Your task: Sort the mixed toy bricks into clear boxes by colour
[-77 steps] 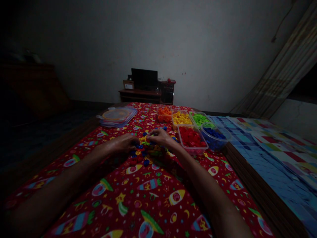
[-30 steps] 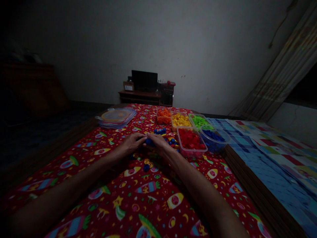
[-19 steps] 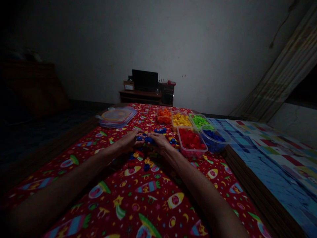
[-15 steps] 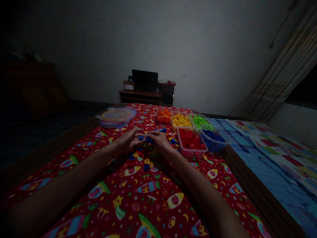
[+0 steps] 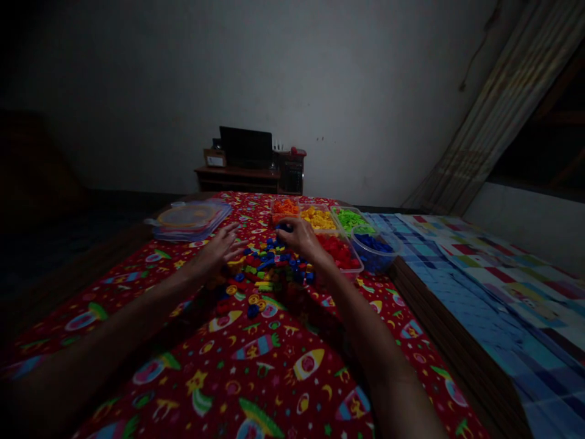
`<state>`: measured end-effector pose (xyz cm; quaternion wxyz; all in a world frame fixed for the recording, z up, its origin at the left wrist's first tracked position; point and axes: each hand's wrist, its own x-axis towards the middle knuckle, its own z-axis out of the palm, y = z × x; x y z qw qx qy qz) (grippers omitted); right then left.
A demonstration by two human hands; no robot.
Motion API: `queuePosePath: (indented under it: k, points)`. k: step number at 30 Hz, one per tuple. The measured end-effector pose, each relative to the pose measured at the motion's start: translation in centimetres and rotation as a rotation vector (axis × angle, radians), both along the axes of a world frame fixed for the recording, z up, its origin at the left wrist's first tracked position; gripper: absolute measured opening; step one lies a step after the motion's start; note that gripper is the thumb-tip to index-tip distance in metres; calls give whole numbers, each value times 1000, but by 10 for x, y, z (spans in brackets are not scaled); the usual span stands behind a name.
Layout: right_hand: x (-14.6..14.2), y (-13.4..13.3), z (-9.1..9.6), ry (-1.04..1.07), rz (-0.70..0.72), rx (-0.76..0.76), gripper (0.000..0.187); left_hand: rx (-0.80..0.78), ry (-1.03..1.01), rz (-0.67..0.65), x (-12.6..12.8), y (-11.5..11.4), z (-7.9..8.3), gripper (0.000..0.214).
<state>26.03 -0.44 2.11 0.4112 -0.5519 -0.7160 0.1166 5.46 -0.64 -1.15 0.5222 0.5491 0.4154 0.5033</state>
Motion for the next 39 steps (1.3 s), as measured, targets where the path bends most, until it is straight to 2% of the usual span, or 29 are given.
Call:
queuePosePath:
  k: [2,5,7,10,13,16,20,22,25,28,31,34,36,39]
  points:
    - [37,2,16,29,-99,65,26,18,67,0,-6,2,2,38]
    - [98,-1,30,27,-362,142,29,30,124,5,-14,7,1,32]
    - [136,-4,28,-8,-558,169,31,26,144,20,-17,11,-3,30]
    - [178,-6,13,-106,-761,97,34,20,158,21,-20,15,-7,29]
    - [200,-5,-5,-191,-815,27,35,26,168,15,-20,15,-6,29]
    - [205,-4,-9,-215,-791,27,35,8,181,48,-20,13,-2,27]
    - [195,-9,11,-173,-843,157,33,19,202,62,-26,13,4,32]
    - [185,-13,25,-170,-816,222,33,55,295,22,-34,17,6,40]
    - [160,-16,40,-169,-703,289,32,156,586,-87,-51,27,5,48]
    - [121,-13,44,-147,-503,281,30,232,883,-202,-69,37,1,51]
    - [77,-11,37,-156,-219,181,26,225,1054,-302,-82,40,-2,51]
    - [38,-11,20,-262,38,39,19,208,1163,-336,-86,37,-2,50]
    - [20,-11,3,-364,147,-40,19,193,1210,-331,-85,35,-2,50]
    - [0,-10,-25,-502,223,-72,26,206,1209,-329,-78,33,-6,48]
